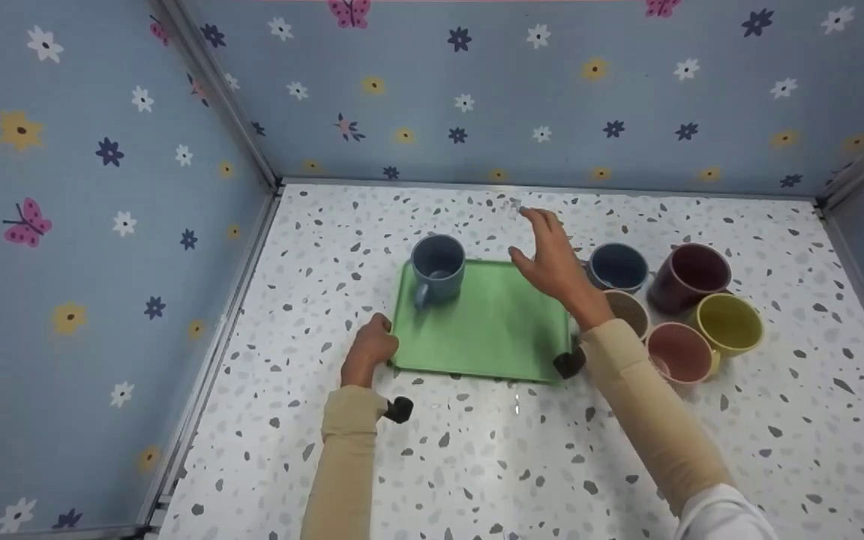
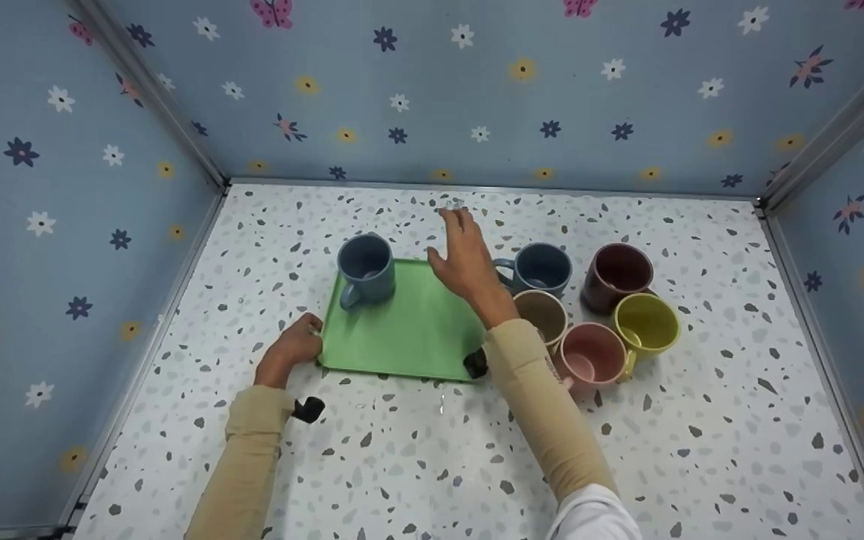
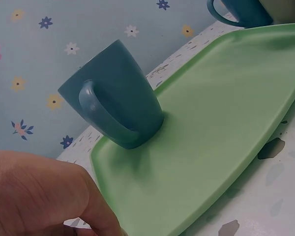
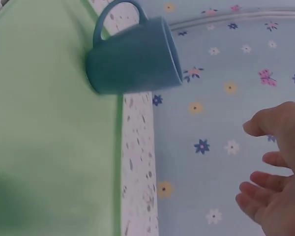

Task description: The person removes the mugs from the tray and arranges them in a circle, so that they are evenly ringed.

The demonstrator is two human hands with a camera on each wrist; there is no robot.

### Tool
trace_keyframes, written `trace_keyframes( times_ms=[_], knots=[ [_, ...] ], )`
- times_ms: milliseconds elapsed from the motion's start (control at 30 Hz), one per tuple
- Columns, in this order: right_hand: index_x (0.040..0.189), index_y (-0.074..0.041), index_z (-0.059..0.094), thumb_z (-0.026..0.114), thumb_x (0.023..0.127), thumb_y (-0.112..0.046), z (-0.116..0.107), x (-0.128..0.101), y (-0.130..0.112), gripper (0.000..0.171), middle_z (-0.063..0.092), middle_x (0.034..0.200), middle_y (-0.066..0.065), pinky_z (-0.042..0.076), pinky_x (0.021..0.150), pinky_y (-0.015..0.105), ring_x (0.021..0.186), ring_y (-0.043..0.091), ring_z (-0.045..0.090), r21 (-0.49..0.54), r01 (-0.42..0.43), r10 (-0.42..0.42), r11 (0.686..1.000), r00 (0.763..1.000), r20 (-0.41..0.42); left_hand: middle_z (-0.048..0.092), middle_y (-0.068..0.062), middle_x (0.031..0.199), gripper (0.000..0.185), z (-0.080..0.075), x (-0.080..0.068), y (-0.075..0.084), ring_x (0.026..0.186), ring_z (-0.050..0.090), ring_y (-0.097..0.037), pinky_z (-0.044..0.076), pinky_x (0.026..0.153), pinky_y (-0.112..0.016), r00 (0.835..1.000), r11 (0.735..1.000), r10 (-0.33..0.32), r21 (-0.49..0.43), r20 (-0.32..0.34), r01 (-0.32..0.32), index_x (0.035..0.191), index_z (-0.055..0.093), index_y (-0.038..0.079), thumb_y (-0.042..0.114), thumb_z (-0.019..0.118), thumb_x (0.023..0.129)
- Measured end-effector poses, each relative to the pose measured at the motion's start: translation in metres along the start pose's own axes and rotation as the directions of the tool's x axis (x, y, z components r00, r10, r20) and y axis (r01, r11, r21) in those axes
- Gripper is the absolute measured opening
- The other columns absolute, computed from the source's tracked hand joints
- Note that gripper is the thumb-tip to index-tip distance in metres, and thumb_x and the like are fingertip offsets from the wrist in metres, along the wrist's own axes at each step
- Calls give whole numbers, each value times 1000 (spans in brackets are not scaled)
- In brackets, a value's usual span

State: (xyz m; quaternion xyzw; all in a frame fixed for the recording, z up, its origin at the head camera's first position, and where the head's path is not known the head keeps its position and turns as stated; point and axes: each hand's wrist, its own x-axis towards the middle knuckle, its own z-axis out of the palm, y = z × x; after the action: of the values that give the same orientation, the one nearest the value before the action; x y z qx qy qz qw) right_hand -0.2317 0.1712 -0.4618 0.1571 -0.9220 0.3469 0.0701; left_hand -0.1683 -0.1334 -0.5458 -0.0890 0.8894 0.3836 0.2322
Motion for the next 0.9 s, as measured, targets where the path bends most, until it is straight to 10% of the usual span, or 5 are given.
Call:
trace_keyframes(
  times_ms=[400,900],
  knots=[
    [150,-8,21,72,84,-21,48,22,-20,85,20,154,16,32,108,49,142,31,25,49,103,-113,993,948,298,52,-19,108,34,2,1,-2,95,48,-29,40,82,-39,1000,1000,3,0,-25,-3,114,45,1,3,39,81],
    [154,-15,10,72,79,-20,77,40,-36,98,13,159,11,23,114,46,146,29,16,38,55,-66,998,887,458,52,-21,114,35,0,-1,0,94,48,-29,40,82,-40,1000,1000,-10,-20,2,10,120,44,0,4,38,85]
  ],
)
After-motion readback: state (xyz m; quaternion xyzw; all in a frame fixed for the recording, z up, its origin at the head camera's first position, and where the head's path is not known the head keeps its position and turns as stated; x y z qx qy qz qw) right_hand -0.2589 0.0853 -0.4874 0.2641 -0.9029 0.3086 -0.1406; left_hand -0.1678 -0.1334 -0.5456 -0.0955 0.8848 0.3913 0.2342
